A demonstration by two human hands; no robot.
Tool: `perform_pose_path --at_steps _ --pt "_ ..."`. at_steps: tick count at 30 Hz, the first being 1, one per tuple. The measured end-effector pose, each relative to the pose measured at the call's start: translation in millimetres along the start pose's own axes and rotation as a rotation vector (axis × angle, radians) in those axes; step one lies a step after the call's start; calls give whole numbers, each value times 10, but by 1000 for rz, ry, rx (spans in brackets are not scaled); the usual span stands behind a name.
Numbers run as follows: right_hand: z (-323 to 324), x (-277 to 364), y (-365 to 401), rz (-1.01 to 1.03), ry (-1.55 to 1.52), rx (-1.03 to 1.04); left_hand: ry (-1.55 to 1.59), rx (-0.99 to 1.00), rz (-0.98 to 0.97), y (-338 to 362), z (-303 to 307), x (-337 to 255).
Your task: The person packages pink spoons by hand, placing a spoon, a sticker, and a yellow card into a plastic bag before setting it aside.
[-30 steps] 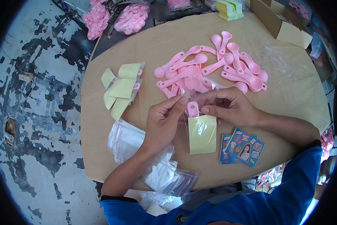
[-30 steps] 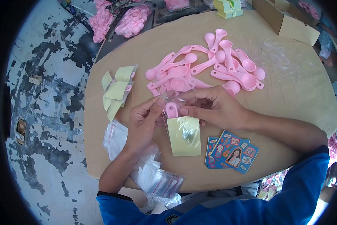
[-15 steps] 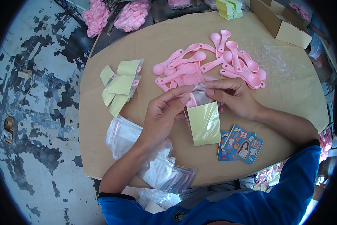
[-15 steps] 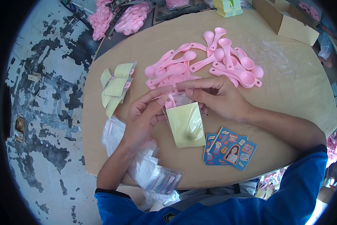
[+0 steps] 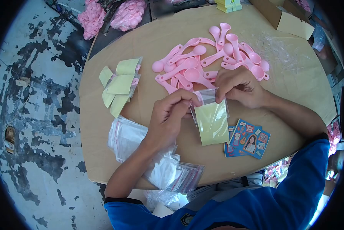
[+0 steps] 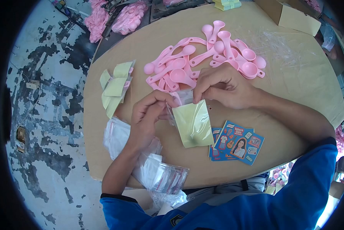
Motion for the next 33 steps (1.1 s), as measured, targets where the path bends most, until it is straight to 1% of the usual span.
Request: perform_pose_path --at_steps 2,4,5,7,8,11,12,15,17,18,21,22,24,25,27,29,31,33 --pt "-16 14 -12 39 11 7 106 29 40 4 13 12" --pt "-18 26 -16 63 39 28 -21 39 -4 5 8 30" --pt "2 -14 -3 0 3 0 -84 45 -28 4 3 37" --pt "25 -69 14 -122 -65 -55 -30 35 32 0 -16 70" --pt "25 -93 11 -245 -210 -108 -3 30 61 -2 -25 85" --pt "-49 110 -77 -515 -126 -119 -32 58 32 -8 -42 95" --pt "-73 127 -94 -413 82 -71 -22 23 -12 -11 -48 71" --pt "25 299 -208 -634 203 267 -30 -103 -152 -9 -62 20" --pt "147 519 -391 -728 315 327 -90 -186 -251 -47 15 64" --pt "164 556 -457 -780 370 352 -220 -261 -528 -38 41 -57" --pt "159 511 -767 -506 261 89 -358 -95 -940 251 -51 -292" --pt "83 544 -837 -480 195 -46 -339 -125 -1173 304 -127 -309" --pt "-145 614 -965 -435 61 -313 -406 -92 -1200 409 -172 -326" --pt "-240 601 -928 -393 197 -198 -441 -77 -1213 460 -187 -344" --pt "-473 549 -773 -280 467 33 -416 -90 -1304 507 -174 -374" --pt "-770 530 -516 -216 519 388 -370 -109 -1366 508 -154 -413" --pt "-971 652 -395 6 452 624 -302 -126 -1382 505 -126 -444" --pt "-1041 509 -310 -1 258 617 -307 -126 -1371 501 -83 -464"
Point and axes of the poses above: each hand's wrist, its own y-axis away from the middle knuckle, its own z-axis out of the back of the hand, x = y × z, the point moved 4 cm from there along -y, towards the middle knuckle, and after that the axes turned 12 degrees about -x, right-handed, at the moved point
